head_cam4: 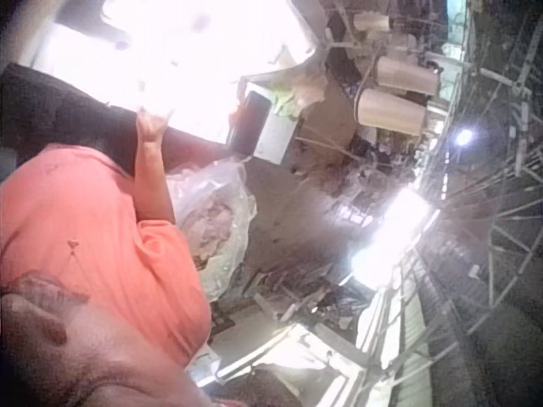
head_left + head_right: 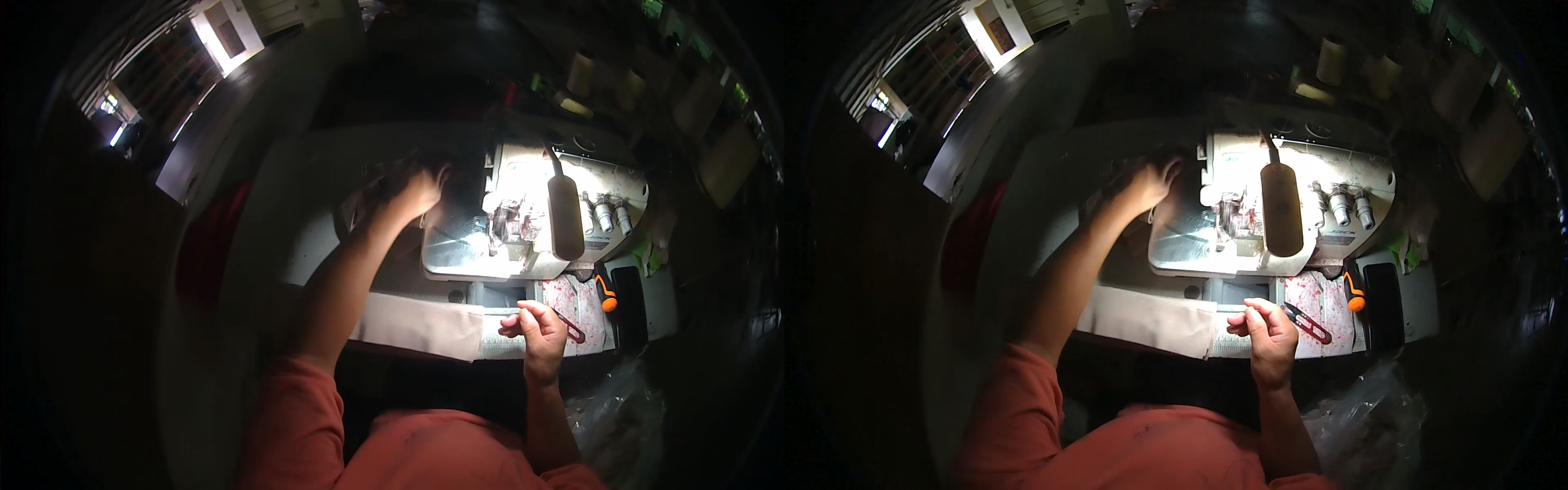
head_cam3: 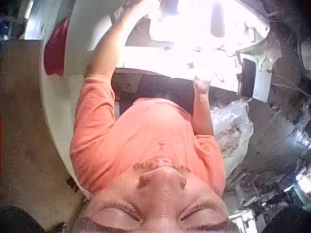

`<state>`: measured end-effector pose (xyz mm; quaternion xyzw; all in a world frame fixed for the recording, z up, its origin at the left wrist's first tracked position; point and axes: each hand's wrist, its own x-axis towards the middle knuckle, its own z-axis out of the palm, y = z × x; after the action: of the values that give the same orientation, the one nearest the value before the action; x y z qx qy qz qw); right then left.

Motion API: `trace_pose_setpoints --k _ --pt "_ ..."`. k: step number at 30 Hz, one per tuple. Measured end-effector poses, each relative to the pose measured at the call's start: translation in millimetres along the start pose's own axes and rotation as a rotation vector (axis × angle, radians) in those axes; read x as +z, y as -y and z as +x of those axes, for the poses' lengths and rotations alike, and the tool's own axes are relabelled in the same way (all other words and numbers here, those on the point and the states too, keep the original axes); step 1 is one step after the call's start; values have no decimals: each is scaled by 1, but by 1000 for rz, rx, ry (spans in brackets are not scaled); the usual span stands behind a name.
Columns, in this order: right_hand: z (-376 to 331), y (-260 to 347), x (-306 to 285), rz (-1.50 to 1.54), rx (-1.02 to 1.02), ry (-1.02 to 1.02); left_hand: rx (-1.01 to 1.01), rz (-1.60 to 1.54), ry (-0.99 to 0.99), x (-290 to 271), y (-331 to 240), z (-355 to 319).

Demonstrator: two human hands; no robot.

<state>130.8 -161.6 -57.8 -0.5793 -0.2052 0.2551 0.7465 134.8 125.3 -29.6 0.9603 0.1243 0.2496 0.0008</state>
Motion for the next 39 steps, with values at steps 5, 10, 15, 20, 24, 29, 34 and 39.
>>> trace_pose_setpoints --k 5,10,15,20,24,29,34,39 --pt "-12 -2 -11 22 19 -40 166 -307 -101 -53 -56 -82" --pt "-16 4 -6 -57 19 27 -73 -269 29 -47 -129 -159" --pt "-18 15 4 -156 169 75 -208 -781 -28 -41 -114 -165" --pt "-7 17 47 -305 178 421 -348 -904 -159 -68 -121 -173" --pt "-9 37 66 -13 43 316 -630 -1482 -22 -94 -122 -209" --pt "-14 37 51 37 51 118 -940 -2204 -1022 -82 -22 -245" --pt "-16 25 33 121 264 172 -868 -1730 -1075 -128 -8 -212" --pt "-19 36 75 168 334 243 -108 -494 -174 -109 -102 -176"
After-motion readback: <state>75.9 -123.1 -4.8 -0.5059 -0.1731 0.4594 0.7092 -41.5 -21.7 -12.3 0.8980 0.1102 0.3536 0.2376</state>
